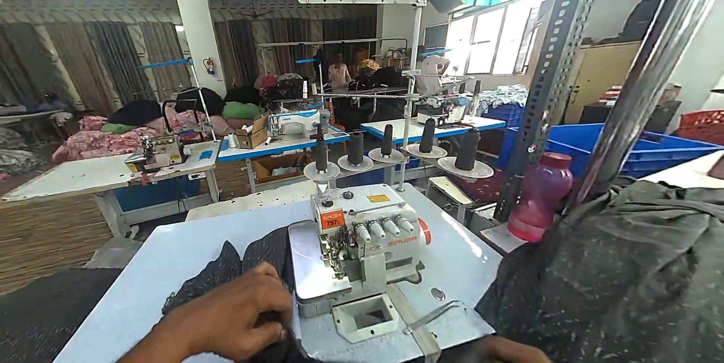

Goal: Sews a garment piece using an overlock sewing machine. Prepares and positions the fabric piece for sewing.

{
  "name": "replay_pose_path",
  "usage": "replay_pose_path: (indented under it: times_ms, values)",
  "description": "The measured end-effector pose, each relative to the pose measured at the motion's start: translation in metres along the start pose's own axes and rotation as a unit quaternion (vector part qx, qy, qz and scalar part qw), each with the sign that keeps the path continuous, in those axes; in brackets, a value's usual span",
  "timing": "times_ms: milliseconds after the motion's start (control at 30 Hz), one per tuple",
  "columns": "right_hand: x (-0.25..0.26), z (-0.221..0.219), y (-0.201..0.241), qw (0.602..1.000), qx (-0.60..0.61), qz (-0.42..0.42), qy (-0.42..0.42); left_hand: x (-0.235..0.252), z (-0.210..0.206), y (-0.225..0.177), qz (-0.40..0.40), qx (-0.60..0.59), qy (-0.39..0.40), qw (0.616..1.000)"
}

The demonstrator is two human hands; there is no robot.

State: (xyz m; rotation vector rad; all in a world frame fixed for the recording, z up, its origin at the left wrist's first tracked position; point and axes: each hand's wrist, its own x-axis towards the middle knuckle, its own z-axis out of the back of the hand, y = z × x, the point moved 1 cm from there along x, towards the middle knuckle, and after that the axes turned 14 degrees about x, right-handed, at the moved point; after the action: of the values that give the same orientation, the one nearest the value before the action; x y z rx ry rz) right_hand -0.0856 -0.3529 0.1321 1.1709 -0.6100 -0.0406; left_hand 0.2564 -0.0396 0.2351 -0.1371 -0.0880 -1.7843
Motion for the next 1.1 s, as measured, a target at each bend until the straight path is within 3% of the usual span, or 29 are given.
replay_pose_path:
  times_ms: [67, 100, 200, 300, 400, 533, 667, 867, 967, 1100]
  values:
    - [0.022, -0.044, 0.002, 0.984, -0.168, -0.049, -0.017, 0.01, -0.003, -0.011, 0.0, -0.022, -0.005, 1.0]
    - [0.031, -0.07, 0.007, 0.983, -0.177, -0.036, -0.013, 0.014, -0.006, -0.015, 0.009, -0.01, -0.014, 1.0]
    - [0.055, -0.147, 0.02, 0.997, -0.018, 0.05, 0.063, 0.024, -0.006, -0.03, 0.033, 0.063, -0.025, 0.997]
    - [0.061, -0.194, 0.015, 0.99, 0.04, 0.094, 0.095, 0.02, 0.002, -0.048, 0.047, 0.152, -0.018, 0.987]
    - [0.066, -0.199, 0.017, 0.986, 0.118, 0.095, 0.074, 0.007, 0.008, -0.05, 0.061, 0.175, -0.027, 0.982]
    - [0.073, -0.189, 0.025, 0.977, 0.17, 0.099, 0.083, 0.001, 0.005, -0.051, 0.1, 0.05, -0.092, 0.989]
    - [0.069, -0.182, 0.032, 0.983, 0.145, 0.073, 0.085, 0.004, 0.006, -0.048, 0.11, -0.066, -0.075, 0.989]
    - [0.073, -0.175, 0.026, 0.974, 0.199, 0.045, 0.094, 0.007, -0.003, -0.045, 0.14, -0.131, -0.058, 0.98]
    - [0.074, -0.177, 0.026, 0.979, 0.179, 0.077, 0.068, 0.006, -0.008, -0.052, 0.142, -0.092, -0.089, 0.982]
    - [0.073, -0.185, 0.022, 0.974, 0.033, 0.225, -0.015, 0.003, -0.02, -0.067, 0.115, 0.074, -0.194, 0.971]
